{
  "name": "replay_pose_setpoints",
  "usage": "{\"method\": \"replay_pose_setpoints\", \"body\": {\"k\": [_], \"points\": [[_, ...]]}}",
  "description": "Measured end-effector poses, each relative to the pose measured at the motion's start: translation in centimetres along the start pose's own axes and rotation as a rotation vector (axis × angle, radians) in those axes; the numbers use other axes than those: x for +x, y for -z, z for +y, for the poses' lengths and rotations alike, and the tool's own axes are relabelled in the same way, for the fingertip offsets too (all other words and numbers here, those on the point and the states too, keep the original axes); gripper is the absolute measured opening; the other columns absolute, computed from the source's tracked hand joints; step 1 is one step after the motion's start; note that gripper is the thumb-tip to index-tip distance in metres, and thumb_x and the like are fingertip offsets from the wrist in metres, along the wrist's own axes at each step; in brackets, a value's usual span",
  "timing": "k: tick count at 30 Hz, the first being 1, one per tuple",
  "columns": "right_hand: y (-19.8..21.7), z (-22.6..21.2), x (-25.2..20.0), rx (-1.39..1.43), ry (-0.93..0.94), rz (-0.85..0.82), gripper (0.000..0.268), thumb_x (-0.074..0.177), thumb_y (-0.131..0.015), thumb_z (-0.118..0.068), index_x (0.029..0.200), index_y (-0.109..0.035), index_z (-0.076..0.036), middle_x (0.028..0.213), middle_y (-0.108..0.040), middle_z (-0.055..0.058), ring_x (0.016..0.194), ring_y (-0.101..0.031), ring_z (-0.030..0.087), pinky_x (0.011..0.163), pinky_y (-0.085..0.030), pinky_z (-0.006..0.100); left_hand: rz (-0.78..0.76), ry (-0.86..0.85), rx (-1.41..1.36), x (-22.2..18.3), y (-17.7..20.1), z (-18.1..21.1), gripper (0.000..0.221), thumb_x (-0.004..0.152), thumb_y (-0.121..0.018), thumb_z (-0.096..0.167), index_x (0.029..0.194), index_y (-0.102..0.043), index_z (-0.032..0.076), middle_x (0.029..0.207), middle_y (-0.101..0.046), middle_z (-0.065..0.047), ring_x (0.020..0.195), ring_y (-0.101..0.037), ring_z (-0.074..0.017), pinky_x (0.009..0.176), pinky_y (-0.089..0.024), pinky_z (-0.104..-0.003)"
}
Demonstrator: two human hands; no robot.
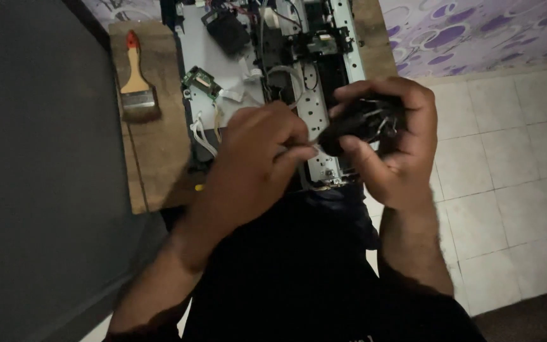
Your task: Cleaning internal printer components with a brush and disassembling parts using a screwdriver
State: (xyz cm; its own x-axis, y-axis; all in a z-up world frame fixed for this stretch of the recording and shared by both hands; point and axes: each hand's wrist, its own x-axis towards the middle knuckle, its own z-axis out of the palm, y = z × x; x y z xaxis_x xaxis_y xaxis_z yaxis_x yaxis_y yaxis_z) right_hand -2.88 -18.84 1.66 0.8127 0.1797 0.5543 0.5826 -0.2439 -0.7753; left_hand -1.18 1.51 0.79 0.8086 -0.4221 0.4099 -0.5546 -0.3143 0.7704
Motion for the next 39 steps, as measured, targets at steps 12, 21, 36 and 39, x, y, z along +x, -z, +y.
{"method": "replay_pose_setpoints", "body": {"k": [12,21,36,39], "points": [[0.4,-1.2,0.3,-0.292,-0.249,-0.725,0.059,0.084,-0.070,-0.016,0.139,-0.053,-0.004,0.113,-0.072,0.014,0.092,-0.072,0.026,0.071,-0.058,0.036,0.212,0.137,-0.312,-1.3,2.3,0.0,0.025,0.105,-0.051,0.029,0.098,-0.061,0.007,0.091,-0.061,-0.003,0.084,-0.058,-0.0157,0.075,-0.046,-0.030],[1.8,3.9,0.3,0.852,-0.281,-0.761,0.071,0.101,-0.068,-0.028,0.153,-0.032,0.004,0.111,-0.069,0.017,0.071,-0.072,0.012,0.052,-0.060,0.018,0.199,0.317,-0.677,-1.3,1.5,-0.6,0.035,0.103,-0.053,0.033,0.100,-0.068,0.002,0.089,-0.073,-0.010,0.075,-0.080,-0.0237,0.069,-0.065,-0.031],[2.0,5.3,-5.0,0.931,-0.223,-0.004,0.062,0.103,-0.079,-0.041,0.153,-0.049,-0.019,0.075,-0.057,0.000,0.058,-0.053,0.017,0.069,-0.055,0.035,0.125,0.474,-1.027,-0.1,-1.1,1.4,0.035,0.101,-0.056,0.028,0.107,-0.066,-0.005,0.087,-0.077,-0.020,0.075,-0.079,-0.0306,0.076,-0.067,-0.038],[1.7,4.0,-3.3,0.762,-0.169,0.039,0.057,0.100,-0.080,-0.051,0.140,-0.058,-0.016,0.096,-0.056,0.006,0.075,-0.059,0.015,0.071,-0.059,0.030,-0.009,0.391,-0.980,-0.2,-1.7,0.0,0.036,0.101,-0.057,0.030,0.108,-0.067,-0.004,0.091,-0.077,-0.018,0.077,-0.079,-0.0273,0.075,-0.070,-0.039]]}}
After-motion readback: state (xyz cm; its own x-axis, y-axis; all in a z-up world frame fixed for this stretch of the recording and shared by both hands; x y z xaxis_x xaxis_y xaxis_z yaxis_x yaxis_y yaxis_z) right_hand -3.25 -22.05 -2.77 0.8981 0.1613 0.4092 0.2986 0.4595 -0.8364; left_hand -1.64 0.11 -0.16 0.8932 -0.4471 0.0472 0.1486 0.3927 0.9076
